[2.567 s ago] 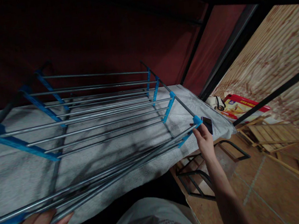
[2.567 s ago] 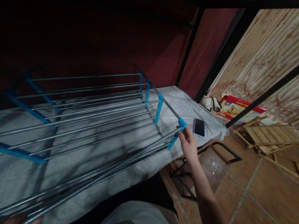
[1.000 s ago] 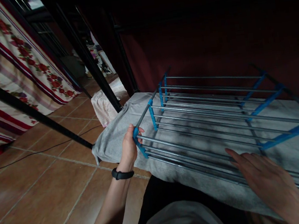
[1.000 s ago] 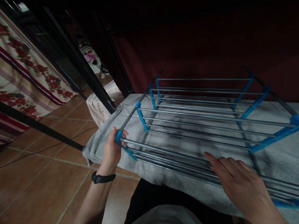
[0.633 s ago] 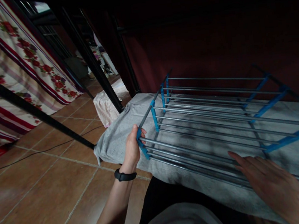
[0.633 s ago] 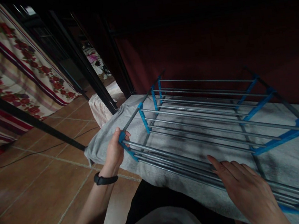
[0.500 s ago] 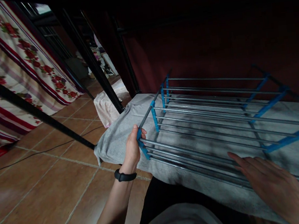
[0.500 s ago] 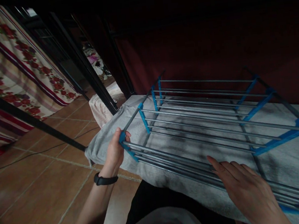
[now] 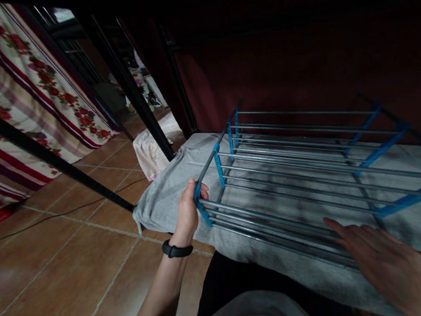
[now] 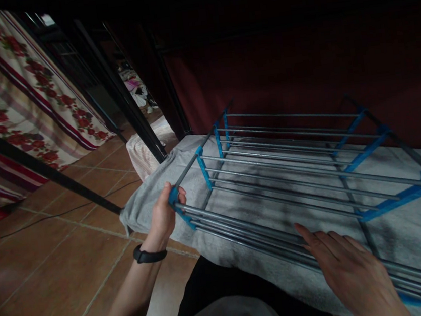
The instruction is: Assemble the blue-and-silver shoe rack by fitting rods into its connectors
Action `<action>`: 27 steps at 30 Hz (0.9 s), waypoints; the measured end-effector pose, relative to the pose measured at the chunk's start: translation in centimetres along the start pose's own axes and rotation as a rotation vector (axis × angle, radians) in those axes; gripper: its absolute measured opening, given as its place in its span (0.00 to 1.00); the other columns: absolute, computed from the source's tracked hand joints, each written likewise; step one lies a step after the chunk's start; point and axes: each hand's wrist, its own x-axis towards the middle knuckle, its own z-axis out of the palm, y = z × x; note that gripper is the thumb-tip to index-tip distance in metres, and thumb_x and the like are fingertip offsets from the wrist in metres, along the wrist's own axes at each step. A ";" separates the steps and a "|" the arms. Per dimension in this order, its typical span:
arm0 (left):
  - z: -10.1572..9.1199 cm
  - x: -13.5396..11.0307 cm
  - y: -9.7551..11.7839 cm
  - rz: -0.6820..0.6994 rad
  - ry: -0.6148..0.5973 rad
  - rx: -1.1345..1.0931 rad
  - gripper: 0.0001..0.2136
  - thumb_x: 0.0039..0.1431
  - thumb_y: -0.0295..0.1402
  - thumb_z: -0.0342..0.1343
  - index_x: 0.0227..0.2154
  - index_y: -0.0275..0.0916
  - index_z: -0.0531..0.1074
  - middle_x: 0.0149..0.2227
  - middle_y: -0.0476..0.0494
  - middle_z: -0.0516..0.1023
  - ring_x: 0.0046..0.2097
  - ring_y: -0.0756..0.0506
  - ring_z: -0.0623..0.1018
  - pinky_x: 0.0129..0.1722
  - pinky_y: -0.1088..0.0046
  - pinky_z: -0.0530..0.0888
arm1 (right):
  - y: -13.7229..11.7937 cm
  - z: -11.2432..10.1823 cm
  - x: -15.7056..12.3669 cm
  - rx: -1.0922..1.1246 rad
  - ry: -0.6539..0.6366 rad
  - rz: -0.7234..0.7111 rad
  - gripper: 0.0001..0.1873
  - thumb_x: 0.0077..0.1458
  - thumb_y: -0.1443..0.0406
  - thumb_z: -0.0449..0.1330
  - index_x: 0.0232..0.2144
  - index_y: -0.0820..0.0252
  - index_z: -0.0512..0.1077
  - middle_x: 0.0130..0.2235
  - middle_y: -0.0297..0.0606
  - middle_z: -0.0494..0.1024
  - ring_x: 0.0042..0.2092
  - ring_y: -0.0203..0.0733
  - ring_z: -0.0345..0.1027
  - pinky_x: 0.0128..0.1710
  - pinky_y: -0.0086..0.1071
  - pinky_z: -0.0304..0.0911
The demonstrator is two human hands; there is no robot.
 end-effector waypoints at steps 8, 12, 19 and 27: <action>0.0 0.0 -0.1 -0.024 0.030 -0.022 0.25 0.59 0.57 0.51 0.28 0.37 0.73 0.21 0.51 0.69 0.20 0.53 0.66 0.20 0.75 0.63 | 1.1 0.6 -0.4 0.000 0.017 -0.036 0.26 0.68 0.64 0.51 0.66 0.58 0.60 0.35 0.37 0.79 0.33 0.41 0.70 0.38 0.38 0.61; 0.2 -0.1 -0.2 -0.037 0.044 -0.048 0.25 0.59 0.57 0.52 0.29 0.37 0.74 0.21 0.51 0.68 0.19 0.53 0.66 0.20 0.76 0.63 | 1.2 0.5 -0.5 0.006 0.028 -0.048 0.25 0.69 0.62 0.51 0.66 0.59 0.61 0.37 0.37 0.79 0.34 0.40 0.70 0.39 0.38 0.61; 0.1 -0.2 -0.2 -0.026 0.025 -0.037 0.23 0.60 0.54 0.51 0.29 0.36 0.74 0.22 0.52 0.67 0.20 0.54 0.66 0.21 0.77 0.63 | 0.7 -0.1 0.1 0.009 0.022 -0.003 0.24 0.70 0.64 0.49 0.65 0.58 0.61 0.35 0.37 0.78 0.33 0.41 0.70 0.38 0.38 0.60; 0.1 -0.1 -0.4 -0.034 0.032 -0.059 0.22 0.61 0.52 0.51 0.29 0.36 0.75 0.22 0.53 0.66 0.20 0.54 0.64 0.21 0.77 0.62 | 1.3 0.2 -0.3 0.022 -0.005 -0.024 0.26 0.71 0.61 0.48 0.67 0.60 0.59 0.37 0.37 0.79 0.32 0.38 0.70 0.37 0.36 0.61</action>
